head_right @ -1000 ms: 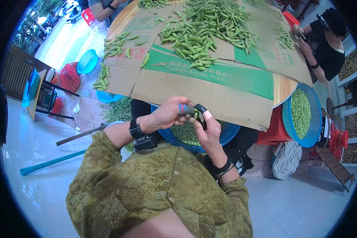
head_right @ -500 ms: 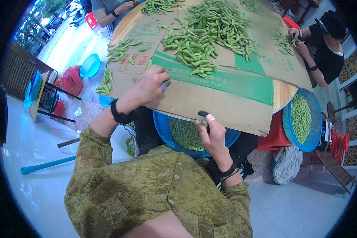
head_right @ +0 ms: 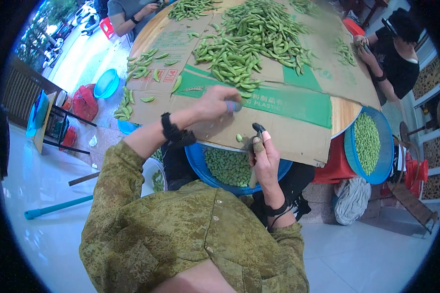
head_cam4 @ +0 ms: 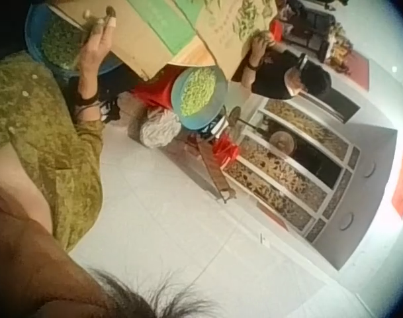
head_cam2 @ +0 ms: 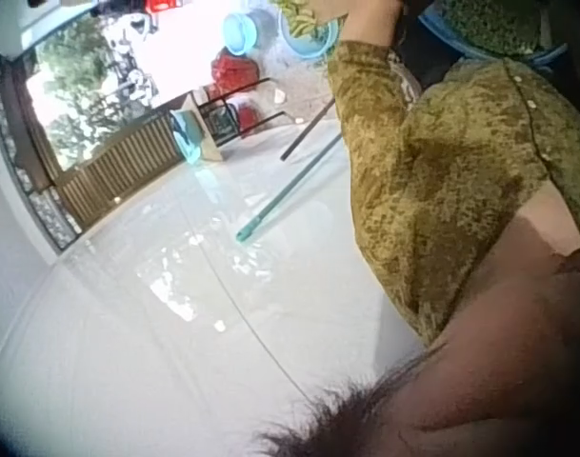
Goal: Shelling green beans using a thumb-mounted blade into a blue bowl.
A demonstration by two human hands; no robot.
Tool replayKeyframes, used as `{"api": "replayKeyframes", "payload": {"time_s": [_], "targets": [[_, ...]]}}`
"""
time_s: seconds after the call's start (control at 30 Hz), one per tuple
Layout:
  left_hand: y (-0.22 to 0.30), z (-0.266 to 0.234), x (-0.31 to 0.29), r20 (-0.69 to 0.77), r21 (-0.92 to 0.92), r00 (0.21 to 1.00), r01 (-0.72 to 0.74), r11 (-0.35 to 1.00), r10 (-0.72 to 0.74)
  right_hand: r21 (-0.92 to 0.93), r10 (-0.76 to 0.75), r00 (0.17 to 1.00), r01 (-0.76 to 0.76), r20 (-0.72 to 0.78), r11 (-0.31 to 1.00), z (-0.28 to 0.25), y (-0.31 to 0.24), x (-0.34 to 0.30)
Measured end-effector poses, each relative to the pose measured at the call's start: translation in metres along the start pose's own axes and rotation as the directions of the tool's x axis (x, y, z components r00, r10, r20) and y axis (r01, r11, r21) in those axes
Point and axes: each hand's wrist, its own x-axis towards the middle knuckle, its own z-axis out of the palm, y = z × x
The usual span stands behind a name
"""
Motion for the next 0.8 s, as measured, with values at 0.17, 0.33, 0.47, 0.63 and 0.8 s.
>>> {"api": "replayKeyframes", "payload": {"time_s": [0.17, 0.33, 0.47, 0.63, 0.8], "targets": [[0.015, 0.022, -0.048, 0.205, -0.425, 0.961, 0.257, 0.868, -0.184, 0.173, 0.097, 0.993, -0.106, 0.061, 0.979, 0.008, 0.000, 0.000], [0.005, 0.031, -0.063, 0.271, -0.645, 0.935, 0.352, 0.678, -0.228, 0.313, 0.131, 0.976, -0.181, 0.174, 0.932, 0.015, 0.000, -0.008], [0.003, 0.035, -0.070, 0.206, -0.676, 0.957, 0.289, 0.678, -0.202, 0.301, 0.111, 0.979, -0.159, 0.173, 0.940, 0.019, 0.001, -0.011], [0.009, 0.038, -0.077, 0.024, -0.550, 0.997, 0.070, 0.832, -0.068, 0.182, 0.041, 0.991, -0.064, 0.127, 0.981, 0.019, 0.008, -0.013], [0.002, 0.034, -0.076, 0.229, -0.754, 0.946, 0.320, 0.574, -0.228, 0.178, 0.004, 0.993, -0.026, 0.122, 0.984, 0.018, 0.010, -0.013]]}}
